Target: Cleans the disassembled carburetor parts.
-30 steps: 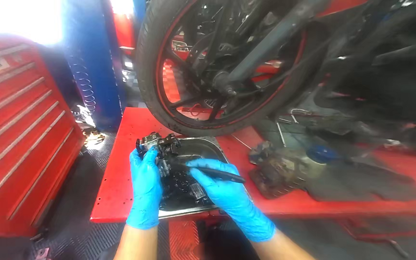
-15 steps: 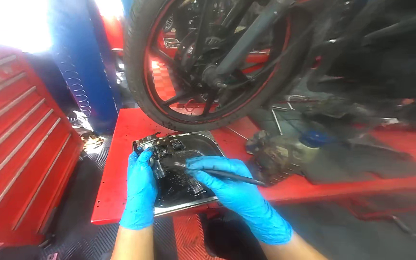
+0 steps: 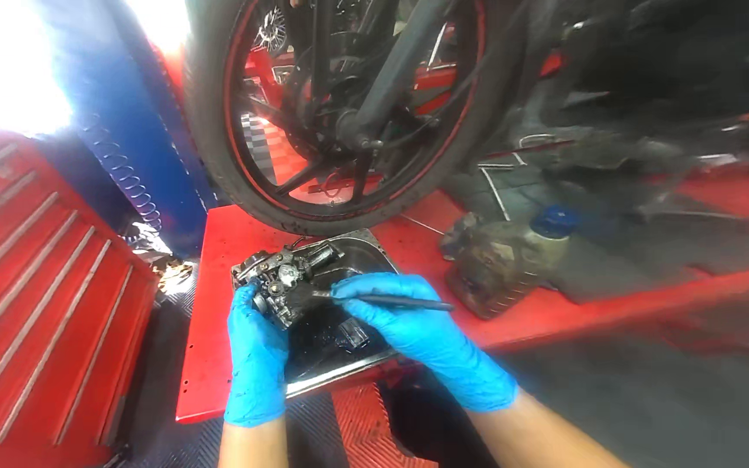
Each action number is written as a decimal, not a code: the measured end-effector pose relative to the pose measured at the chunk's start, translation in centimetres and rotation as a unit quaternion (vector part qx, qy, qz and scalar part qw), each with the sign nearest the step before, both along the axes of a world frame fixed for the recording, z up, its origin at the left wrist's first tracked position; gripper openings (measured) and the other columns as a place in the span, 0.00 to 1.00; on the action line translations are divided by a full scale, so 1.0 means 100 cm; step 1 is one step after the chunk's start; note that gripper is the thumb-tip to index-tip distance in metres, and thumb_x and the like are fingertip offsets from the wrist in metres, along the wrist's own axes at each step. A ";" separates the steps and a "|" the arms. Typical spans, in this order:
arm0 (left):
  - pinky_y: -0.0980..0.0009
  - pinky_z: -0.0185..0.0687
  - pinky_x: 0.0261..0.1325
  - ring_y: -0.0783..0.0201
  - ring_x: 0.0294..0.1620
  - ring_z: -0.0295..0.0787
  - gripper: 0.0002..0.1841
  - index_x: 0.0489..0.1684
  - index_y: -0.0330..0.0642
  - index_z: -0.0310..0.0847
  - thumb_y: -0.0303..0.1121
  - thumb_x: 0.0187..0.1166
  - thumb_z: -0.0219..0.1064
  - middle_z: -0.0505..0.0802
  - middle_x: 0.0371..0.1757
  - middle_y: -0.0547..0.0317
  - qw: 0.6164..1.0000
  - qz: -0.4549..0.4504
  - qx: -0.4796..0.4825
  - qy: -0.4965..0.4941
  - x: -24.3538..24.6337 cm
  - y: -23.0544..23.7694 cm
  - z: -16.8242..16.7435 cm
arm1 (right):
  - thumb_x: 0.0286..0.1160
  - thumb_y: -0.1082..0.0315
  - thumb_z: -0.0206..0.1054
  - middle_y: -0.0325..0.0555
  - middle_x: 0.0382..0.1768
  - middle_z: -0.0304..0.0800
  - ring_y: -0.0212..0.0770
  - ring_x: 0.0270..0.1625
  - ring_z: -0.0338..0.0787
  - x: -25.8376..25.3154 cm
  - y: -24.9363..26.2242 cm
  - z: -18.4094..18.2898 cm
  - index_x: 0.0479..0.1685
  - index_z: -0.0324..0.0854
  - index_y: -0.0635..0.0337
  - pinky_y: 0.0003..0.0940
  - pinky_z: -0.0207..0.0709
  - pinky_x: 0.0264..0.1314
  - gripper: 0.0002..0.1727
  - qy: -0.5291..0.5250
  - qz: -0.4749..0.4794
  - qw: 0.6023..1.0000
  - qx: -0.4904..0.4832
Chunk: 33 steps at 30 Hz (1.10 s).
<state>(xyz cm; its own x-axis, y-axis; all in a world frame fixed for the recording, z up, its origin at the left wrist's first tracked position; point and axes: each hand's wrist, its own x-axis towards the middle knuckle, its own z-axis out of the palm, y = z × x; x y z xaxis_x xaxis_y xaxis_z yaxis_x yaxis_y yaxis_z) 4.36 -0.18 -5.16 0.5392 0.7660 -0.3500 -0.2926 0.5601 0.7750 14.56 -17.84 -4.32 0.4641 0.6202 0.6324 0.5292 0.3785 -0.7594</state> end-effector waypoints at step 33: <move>0.49 0.88 0.46 0.55 0.49 0.91 0.22 0.65 0.50 0.78 0.51 0.92 0.43 0.91 0.51 0.52 0.998 0.033 0.048 0.002 0.013 -0.032 0.007 | 0.70 0.74 0.72 0.37 0.43 0.97 0.27 0.44 0.94 -0.012 0.008 0.002 0.44 0.95 0.58 0.26 0.91 0.47 0.08 -0.125 -0.147 0.981 0.031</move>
